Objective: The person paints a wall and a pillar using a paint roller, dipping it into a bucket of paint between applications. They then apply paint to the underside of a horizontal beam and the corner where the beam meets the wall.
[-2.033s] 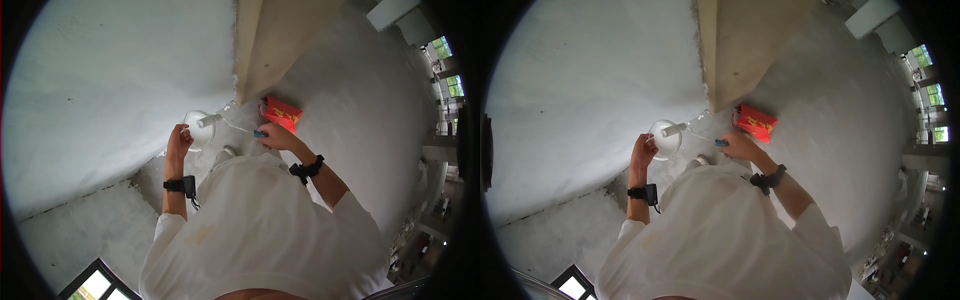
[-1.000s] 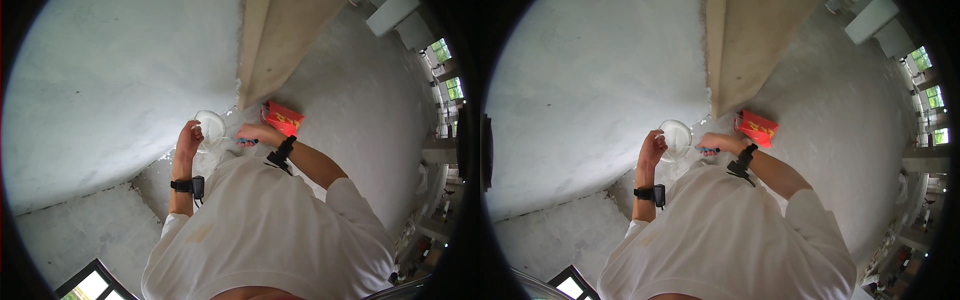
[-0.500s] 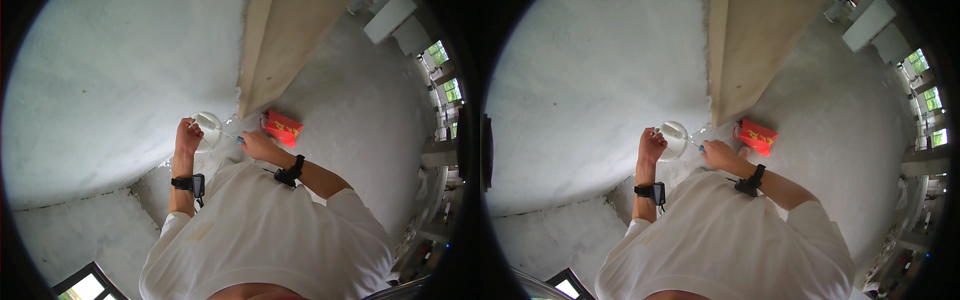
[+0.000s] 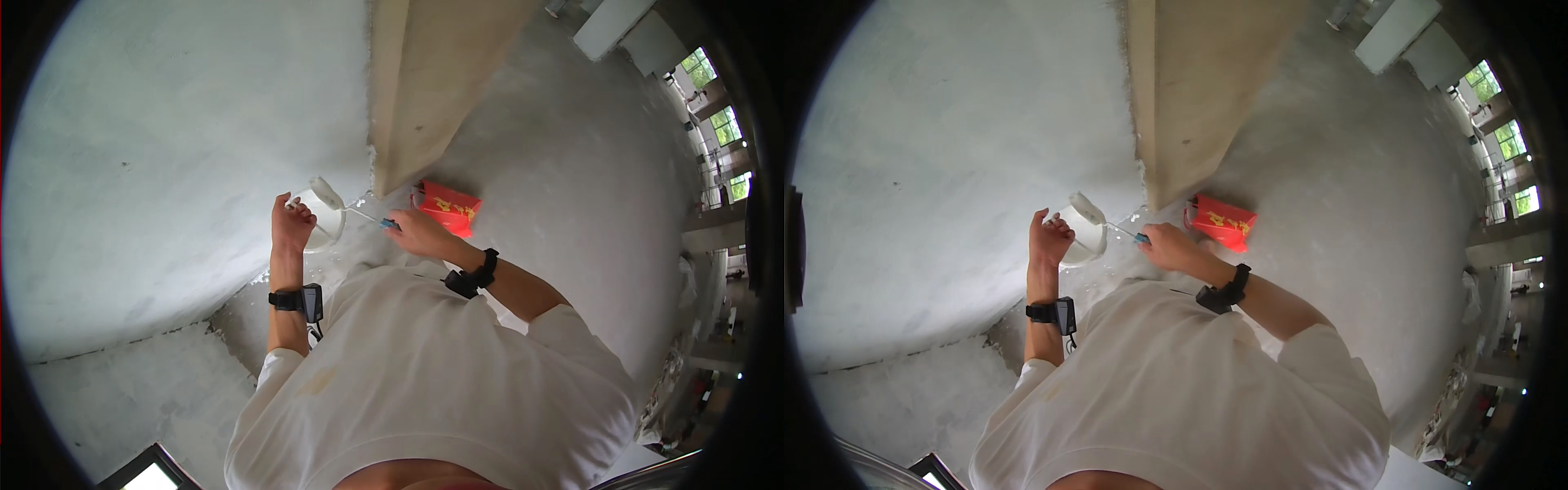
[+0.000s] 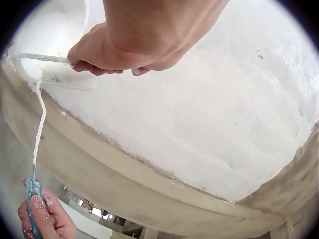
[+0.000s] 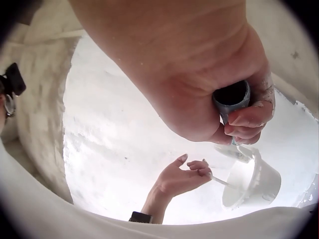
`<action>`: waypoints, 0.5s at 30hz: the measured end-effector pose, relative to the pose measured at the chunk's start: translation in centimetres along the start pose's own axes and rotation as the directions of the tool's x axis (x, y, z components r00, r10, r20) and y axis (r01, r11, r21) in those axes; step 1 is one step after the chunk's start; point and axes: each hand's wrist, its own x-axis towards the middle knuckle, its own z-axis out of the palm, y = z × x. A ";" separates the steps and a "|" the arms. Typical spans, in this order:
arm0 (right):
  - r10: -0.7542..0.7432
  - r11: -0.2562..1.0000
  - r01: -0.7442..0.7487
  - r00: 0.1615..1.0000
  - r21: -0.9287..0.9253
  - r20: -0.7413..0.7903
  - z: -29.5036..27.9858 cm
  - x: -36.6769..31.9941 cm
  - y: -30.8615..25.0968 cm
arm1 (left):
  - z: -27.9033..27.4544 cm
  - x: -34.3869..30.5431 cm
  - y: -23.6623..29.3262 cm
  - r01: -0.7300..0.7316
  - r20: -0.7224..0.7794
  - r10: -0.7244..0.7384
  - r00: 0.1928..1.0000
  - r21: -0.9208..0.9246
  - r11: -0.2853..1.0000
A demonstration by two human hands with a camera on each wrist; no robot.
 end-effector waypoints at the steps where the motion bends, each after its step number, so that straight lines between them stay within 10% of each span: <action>1: 0.005 1.000 -0.005 1.000 -0.002 -0.003 -0.2 0.0 0.1 | 0.1 -0.1 0.0 0.001 -0.010 -0.001 1.000 0.005 1.000; 15: 0.020 0.999 -0.017 0.993 -0.031 0.113 -2.1 0.8 0.8 | -0.2 0.0 0.7 -0.015 -0.054 0.016 0.998 0.012 1.000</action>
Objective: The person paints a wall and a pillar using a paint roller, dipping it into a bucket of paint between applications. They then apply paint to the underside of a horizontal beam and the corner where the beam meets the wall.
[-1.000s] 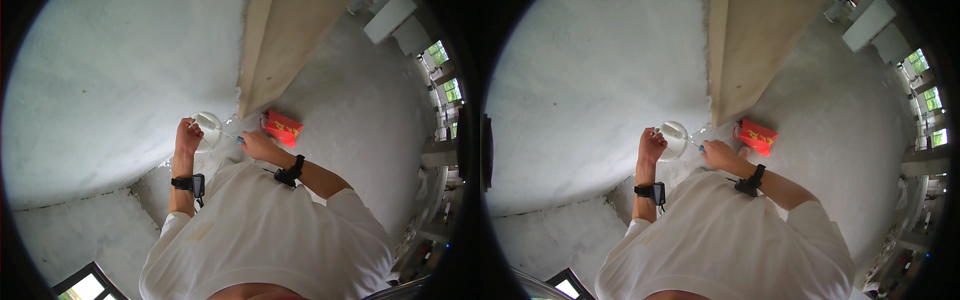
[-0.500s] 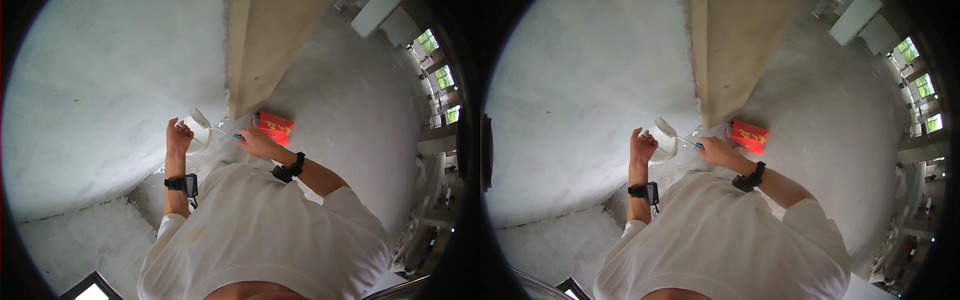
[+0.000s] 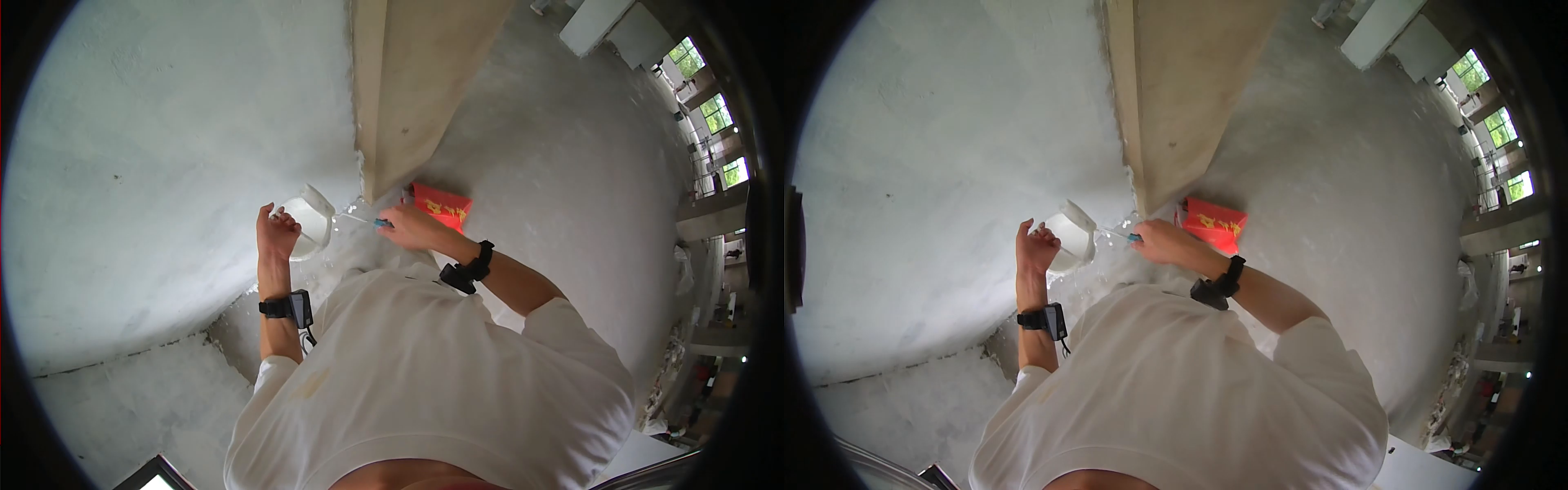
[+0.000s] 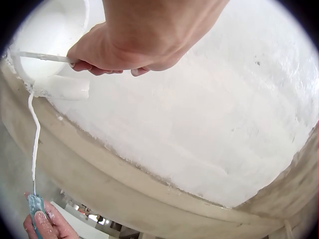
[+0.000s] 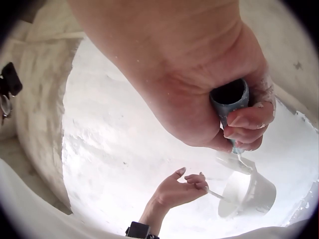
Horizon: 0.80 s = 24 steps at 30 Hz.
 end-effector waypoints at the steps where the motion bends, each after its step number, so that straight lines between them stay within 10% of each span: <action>1: -0.003 1.000 0.003 1.000 -0.003 -0.005 0.0 0.1 0.2 | 0.1 0.0 0.0 0.001 -0.006 -0.001 1.000 -0.010 1.000; 24: 0.039 0.999 -0.042 0.991 0.024 0.127 -2.8 2.5 -0.1 | -2.4 1.8 -0.2 0.002 0.015 -0.001 1.000 -0.077 0.997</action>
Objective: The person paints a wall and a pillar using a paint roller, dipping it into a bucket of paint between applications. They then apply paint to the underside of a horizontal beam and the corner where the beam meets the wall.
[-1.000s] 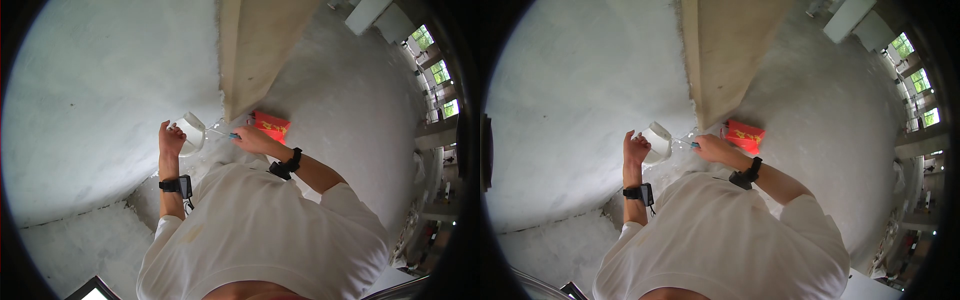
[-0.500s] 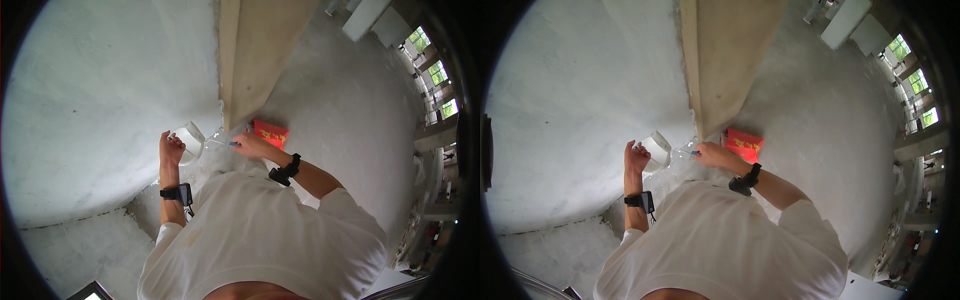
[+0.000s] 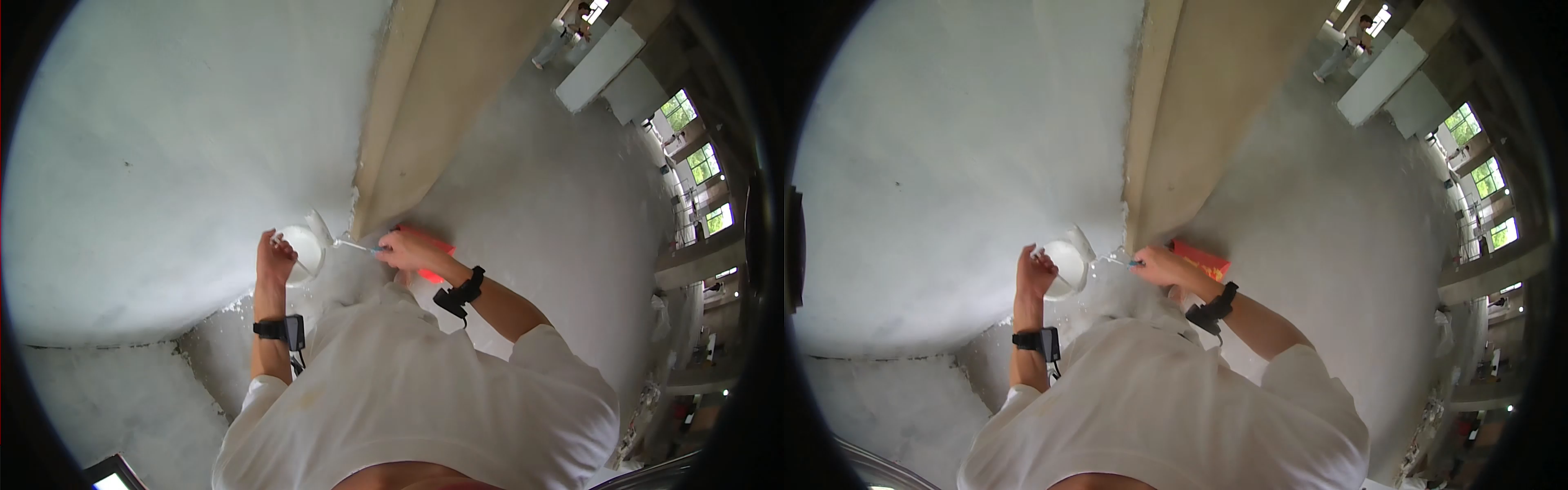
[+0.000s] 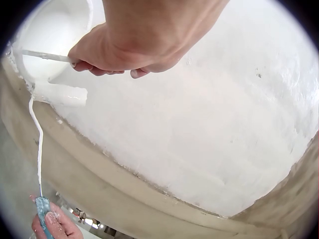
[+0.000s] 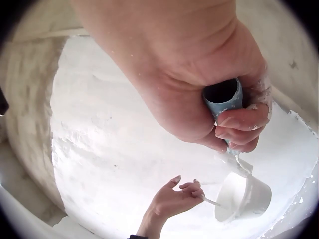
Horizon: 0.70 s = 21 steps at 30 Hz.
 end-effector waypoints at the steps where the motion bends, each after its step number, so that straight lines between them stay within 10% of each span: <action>1: -0.014 1.000 0.014 1.000 -0.012 -0.015 0.0 0.2 -0.1 | -0.1 0.1 -0.2 0.004 0.017 -0.004 1.000 0.004 1.000; 5: 0.116 0.945 -0.147 0.986 0.292 0.120 1.8 1.4 1.1 | 0.2 0.0 -0.8 -0.016 0.024 0.016 1.000 0.008 1.000; 21: 0.023 0.999 -0.028 0.992 0.033 0.122 1.5 1.4 0.8 | 0.7 -0.6 0.2 -0.021 -0.004 0.021 1.000 0.058 0.998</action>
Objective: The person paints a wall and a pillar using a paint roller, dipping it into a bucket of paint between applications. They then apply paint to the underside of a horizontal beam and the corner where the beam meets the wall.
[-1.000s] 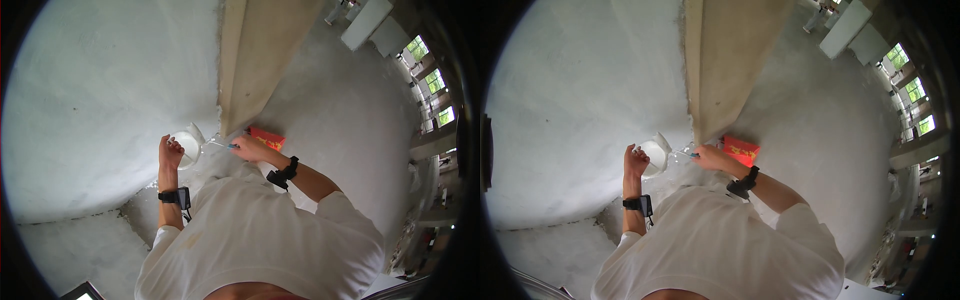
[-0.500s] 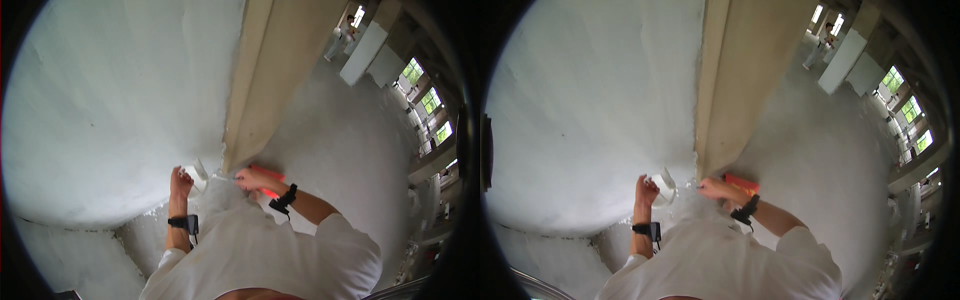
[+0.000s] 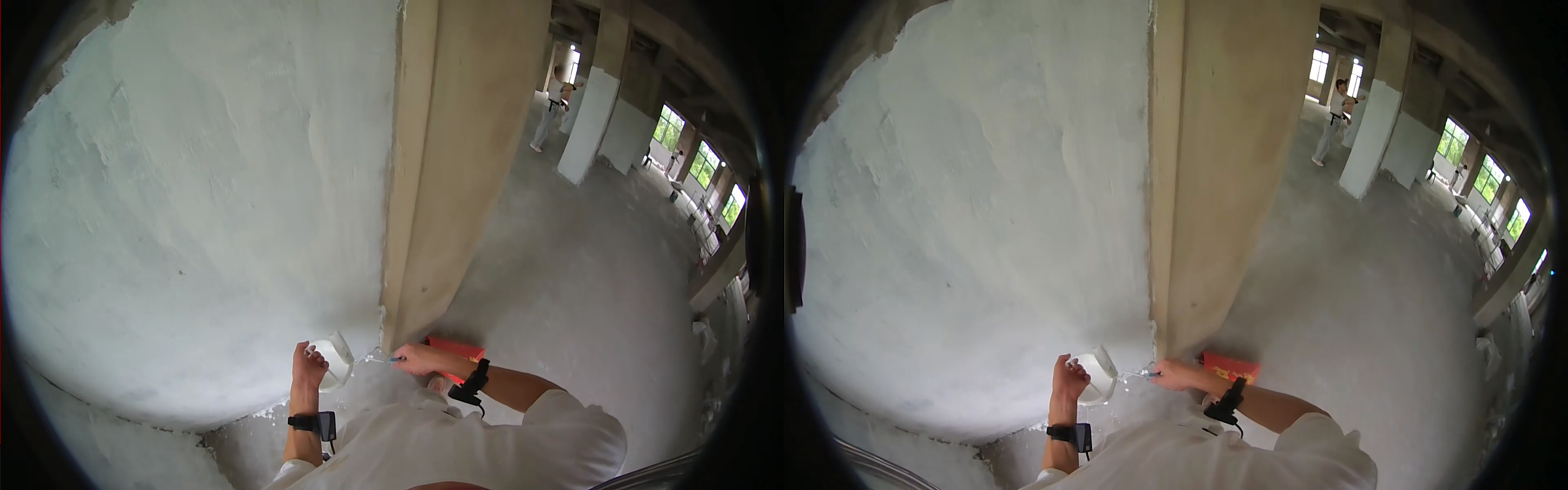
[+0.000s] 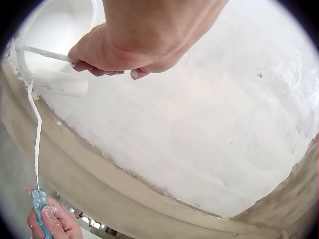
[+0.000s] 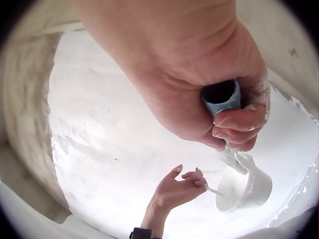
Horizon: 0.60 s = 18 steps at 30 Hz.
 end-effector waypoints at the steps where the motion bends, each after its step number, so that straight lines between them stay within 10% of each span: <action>1: -0.015 0.999 0.015 1.000 0.043 -0.015 0.2 0.1 0.5 | -0.3 0.4 0.1 0.004 0.001 -0.004 1.000 -0.011 1.000; 12: 0.040 0.985 -0.038 0.999 0.169 -0.004 -0.3 -0.1 0.3 | -0.5 0.5 -0.2 0.009 0.014 -0.009 1.000 -0.009 1.000; 18: -0.200 0.980 0.200 0.977 -0.016 -0.072 0.7 1.4 2.1 | -0.5 0.4 0.1 0.003 0.032 -0.001 0.999 -0.061 0.998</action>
